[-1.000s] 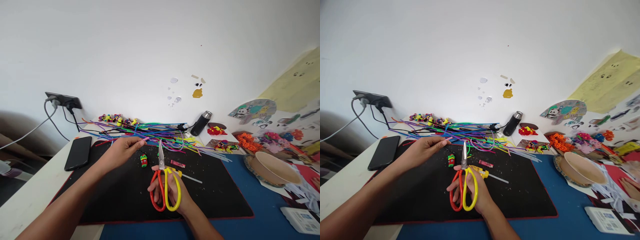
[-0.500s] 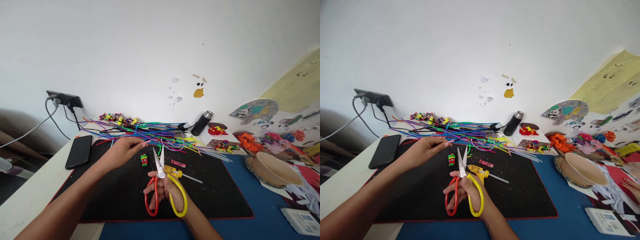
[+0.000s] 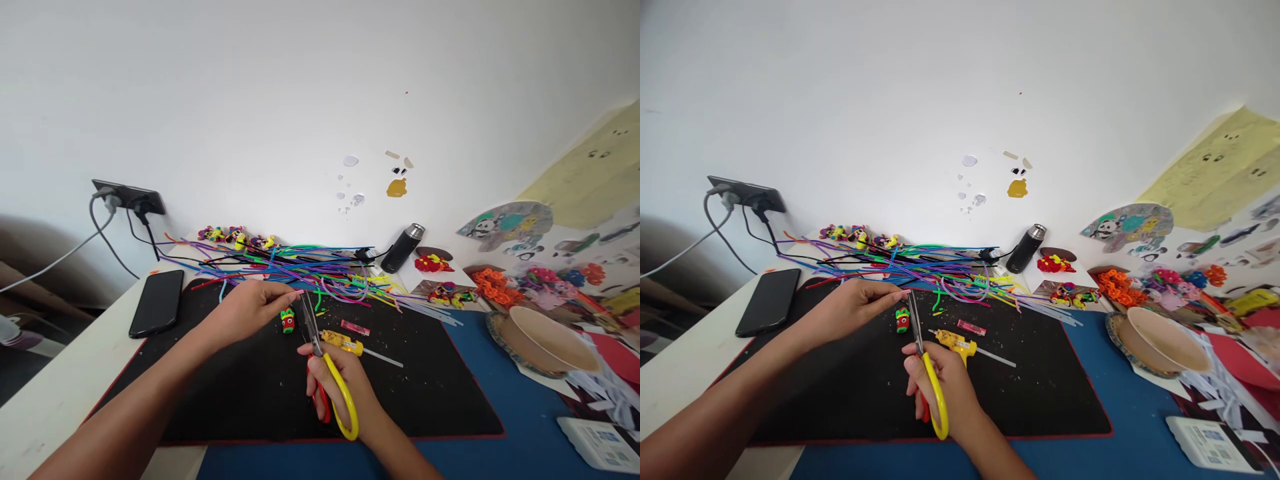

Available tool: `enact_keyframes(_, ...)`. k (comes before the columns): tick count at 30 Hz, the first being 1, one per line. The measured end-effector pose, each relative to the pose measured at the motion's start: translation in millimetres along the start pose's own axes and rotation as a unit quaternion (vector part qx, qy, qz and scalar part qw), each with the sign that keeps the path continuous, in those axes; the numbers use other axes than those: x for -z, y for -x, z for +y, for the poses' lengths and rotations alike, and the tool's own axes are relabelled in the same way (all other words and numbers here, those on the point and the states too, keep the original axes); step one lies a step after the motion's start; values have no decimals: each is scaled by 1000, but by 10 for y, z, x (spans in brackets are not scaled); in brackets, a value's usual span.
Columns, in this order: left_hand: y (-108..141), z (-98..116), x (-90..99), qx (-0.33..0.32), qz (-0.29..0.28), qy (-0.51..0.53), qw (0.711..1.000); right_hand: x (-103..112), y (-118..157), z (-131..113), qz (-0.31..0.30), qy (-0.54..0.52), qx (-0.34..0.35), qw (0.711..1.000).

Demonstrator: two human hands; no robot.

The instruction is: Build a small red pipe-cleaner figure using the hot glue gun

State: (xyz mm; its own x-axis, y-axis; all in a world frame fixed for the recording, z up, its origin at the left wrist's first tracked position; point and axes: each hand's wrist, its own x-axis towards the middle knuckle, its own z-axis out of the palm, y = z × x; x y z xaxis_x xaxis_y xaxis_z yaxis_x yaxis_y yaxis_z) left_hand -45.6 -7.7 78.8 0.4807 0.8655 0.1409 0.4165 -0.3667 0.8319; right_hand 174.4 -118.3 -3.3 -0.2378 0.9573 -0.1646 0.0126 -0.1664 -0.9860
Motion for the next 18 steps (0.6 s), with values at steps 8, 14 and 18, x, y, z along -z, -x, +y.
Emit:
enact_keyframes(8, 0, 12, 4, -14, -12, -69, 997, -22, 10, -79, 23, 25, -21, 999)
enact_keyframes(14, -1, 36, 14, -10, -11, -64, 998, -47, 17, -112, 26, 37, -23, 999)
enact_keyframes(18, 2, 20, 11, 2, -20, -72, 997, -61, 25, -165, 25, 41, -28, 998)
